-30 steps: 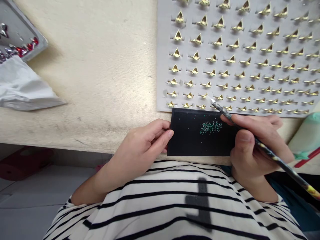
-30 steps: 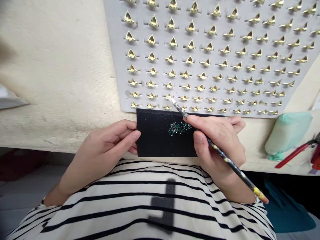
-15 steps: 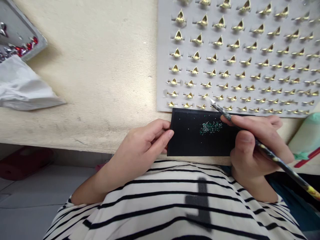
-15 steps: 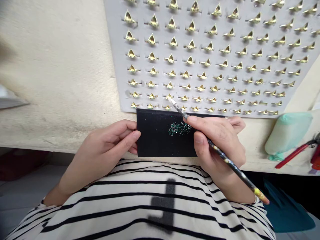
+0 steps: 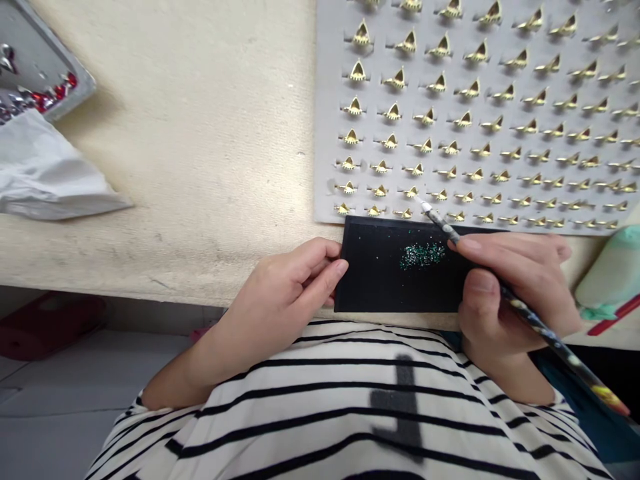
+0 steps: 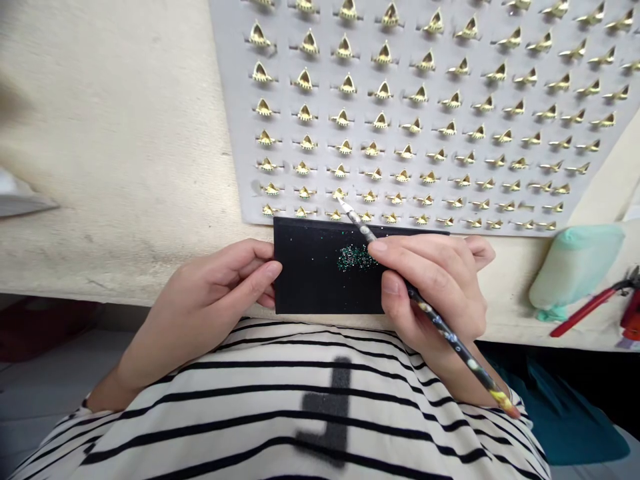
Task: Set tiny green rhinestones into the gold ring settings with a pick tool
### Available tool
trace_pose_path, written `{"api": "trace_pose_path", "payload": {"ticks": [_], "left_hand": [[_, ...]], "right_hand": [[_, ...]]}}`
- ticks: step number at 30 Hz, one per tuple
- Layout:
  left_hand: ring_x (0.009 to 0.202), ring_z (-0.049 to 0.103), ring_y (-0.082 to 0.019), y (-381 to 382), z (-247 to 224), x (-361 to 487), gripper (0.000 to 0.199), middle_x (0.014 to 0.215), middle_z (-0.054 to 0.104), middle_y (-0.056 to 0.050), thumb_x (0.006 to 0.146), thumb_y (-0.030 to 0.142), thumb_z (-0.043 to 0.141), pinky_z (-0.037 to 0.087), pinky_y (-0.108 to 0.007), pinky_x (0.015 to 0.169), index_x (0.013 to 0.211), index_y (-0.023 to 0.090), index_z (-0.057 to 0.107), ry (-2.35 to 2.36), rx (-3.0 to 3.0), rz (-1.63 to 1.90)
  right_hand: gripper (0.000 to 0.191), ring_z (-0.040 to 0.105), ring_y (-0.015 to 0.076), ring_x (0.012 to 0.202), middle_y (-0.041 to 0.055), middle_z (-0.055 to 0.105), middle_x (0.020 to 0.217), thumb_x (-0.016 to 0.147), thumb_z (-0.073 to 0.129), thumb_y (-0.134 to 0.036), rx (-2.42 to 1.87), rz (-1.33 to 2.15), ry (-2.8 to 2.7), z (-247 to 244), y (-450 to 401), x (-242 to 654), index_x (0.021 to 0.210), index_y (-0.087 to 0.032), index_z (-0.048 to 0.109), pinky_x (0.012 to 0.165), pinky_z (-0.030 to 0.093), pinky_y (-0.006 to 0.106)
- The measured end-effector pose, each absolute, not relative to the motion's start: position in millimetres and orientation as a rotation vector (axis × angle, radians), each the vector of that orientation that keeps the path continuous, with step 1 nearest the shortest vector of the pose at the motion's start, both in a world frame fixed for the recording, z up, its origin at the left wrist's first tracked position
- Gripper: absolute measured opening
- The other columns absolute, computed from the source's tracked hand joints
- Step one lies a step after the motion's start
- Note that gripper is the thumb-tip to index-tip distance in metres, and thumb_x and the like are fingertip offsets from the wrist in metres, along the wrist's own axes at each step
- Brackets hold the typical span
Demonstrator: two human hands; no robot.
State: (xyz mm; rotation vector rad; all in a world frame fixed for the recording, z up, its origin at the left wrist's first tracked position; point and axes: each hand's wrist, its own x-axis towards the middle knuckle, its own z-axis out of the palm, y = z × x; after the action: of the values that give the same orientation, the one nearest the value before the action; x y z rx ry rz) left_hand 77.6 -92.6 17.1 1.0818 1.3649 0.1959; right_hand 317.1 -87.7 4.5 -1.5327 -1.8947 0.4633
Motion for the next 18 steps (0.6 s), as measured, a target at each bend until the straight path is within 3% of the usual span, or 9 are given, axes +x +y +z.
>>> {"api": "trace_pose_path", "payload": {"ticks": [9,18], "left_hand": [[0.063,0.070,-0.010,-92.6,18.5,77.9,0.018,0.064,0.064,0.007,0.100,0.040,0.050,0.053,-0.017,0.060,0.093,0.025,0.058,1.378,1.084,0.180],[0.063,0.069,-0.007,-92.2,19.6,77.9,0.019,0.065,0.064,0.008,0.101,0.039,0.049,0.051,-0.014,0.061,0.096,0.025,0.060,1.379,1.076,0.187]], "right_hand": [[0.036,0.065,0.0134,0.089,-0.0091,0.073,0.102,0.080,0.061,-0.017,-1.518,0.475,-2.027,8.8,-88.3,324.0,0.110,-0.036,0.068,0.089,0.040,0.040],[0.037,0.065,0.0130,0.093,-0.0093,0.072,0.106,0.079,0.062,-0.015,-1.512,0.472,-2.072,11.1,-89.4,325.1,0.110,-0.035,0.069,0.096,0.040,0.039]]}}
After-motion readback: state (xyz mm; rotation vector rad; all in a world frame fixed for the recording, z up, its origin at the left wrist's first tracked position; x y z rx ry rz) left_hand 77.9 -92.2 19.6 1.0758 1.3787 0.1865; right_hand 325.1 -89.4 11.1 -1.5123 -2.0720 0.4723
